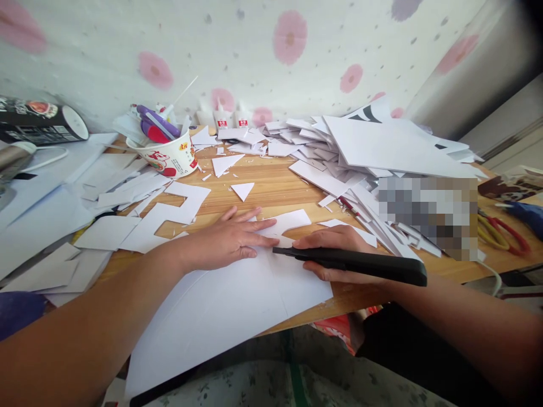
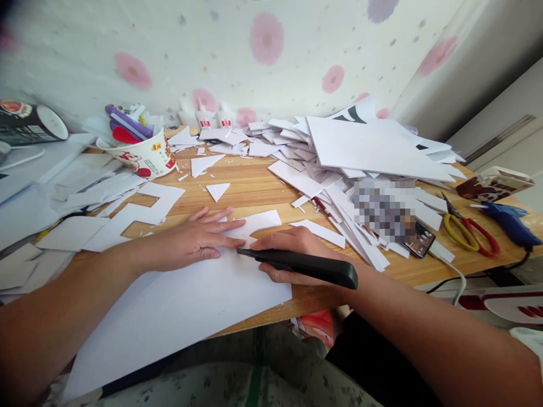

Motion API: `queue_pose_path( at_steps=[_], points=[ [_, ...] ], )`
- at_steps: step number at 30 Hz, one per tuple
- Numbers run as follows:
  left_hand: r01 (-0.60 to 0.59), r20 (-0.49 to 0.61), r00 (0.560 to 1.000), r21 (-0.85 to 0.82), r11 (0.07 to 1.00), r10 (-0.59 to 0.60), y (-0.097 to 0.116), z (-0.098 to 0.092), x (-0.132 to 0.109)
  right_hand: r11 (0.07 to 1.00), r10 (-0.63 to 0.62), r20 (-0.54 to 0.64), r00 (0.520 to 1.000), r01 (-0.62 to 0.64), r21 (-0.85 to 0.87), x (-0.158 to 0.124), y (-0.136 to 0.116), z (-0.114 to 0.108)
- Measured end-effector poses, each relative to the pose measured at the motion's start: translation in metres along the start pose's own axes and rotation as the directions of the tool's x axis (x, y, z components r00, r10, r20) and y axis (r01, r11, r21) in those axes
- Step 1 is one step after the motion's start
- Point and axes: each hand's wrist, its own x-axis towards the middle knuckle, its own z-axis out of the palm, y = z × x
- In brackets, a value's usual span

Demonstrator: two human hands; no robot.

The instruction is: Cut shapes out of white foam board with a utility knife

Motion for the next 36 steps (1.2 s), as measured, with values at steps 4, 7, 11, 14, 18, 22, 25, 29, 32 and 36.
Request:
queue_pose_path(
  at_steps=[4, 7, 11, 14, 18, 22, 25, 29, 32, 36],
  points=[
    [0.014, 0.009, 1.0, 0.013, 1.0, -0.014, 0.0, -0.001, 0.0, 1.0, -0.008, 0.023, 1.0, 0.008, -0.005, -0.002, 0.001, -0.001],
    [0.024, 0.01, 1.0, 0.018, 1.0, -0.024, 0.001, -0.001, 0.0, 0.999, -0.035, 0.042, 0.999, 0.035, 0.006, -0.002, 0.001, -0.003],
    [0.029, 0.023, 0.999, 0.023, 0.999, -0.03, 0.002, -0.003, 0.002, 1.0, -0.024, 0.103, 0.994, 0.023, 0.014, -0.003, 0.002, -0.006],
    [0.039, 0.027, 0.999, 0.025, 0.999, -0.039, 0.003, -0.004, 0.002, 0.999, -0.026, 0.101, 0.995, 0.022, 0.037, -0.004, 0.004, -0.006],
    [0.037, 0.013, 0.999, 0.018, 0.999, -0.037, 0.001, -0.004, 0.002, 0.999, -0.045, 0.098, 0.994, 0.042, 0.033, -0.004, 0.004, -0.008],
    [0.02, 0.004, 1.0, 0.03, 0.999, -0.02, 0.001, -0.003, 0.001, 0.997, -0.076, 0.121, 0.99, 0.078, -0.013, -0.003, 0.0, -0.012],
    [0.023, 0.004, 1.0, 0.036, 0.999, -0.023, 0.001, -0.003, 0.0, 0.991, -0.126, 0.128, 0.984, 0.13, -0.028, -0.001, 0.002, -0.013],
    [0.012, -0.004, 1.0, 0.043, 0.999, -0.012, -0.001, -0.001, 0.0, 0.969, -0.235, 0.105, 0.966, 0.242, -0.059, 0.002, 0.01, -0.013],
    [0.014, 0.0, 1.0, 0.045, 0.999, -0.014, -0.002, -0.001, 0.0, 0.954, -0.28, 0.111, 0.953, 0.289, -0.077, 0.003, 0.013, -0.014],
    [0.025, 0.016, 1.0, 0.048, 0.999, -0.025, 0.0, -0.004, 0.0, 0.95, -0.299, 0.147, 0.943, 0.309, -0.048, 0.0, 0.013, -0.016]
  ],
)
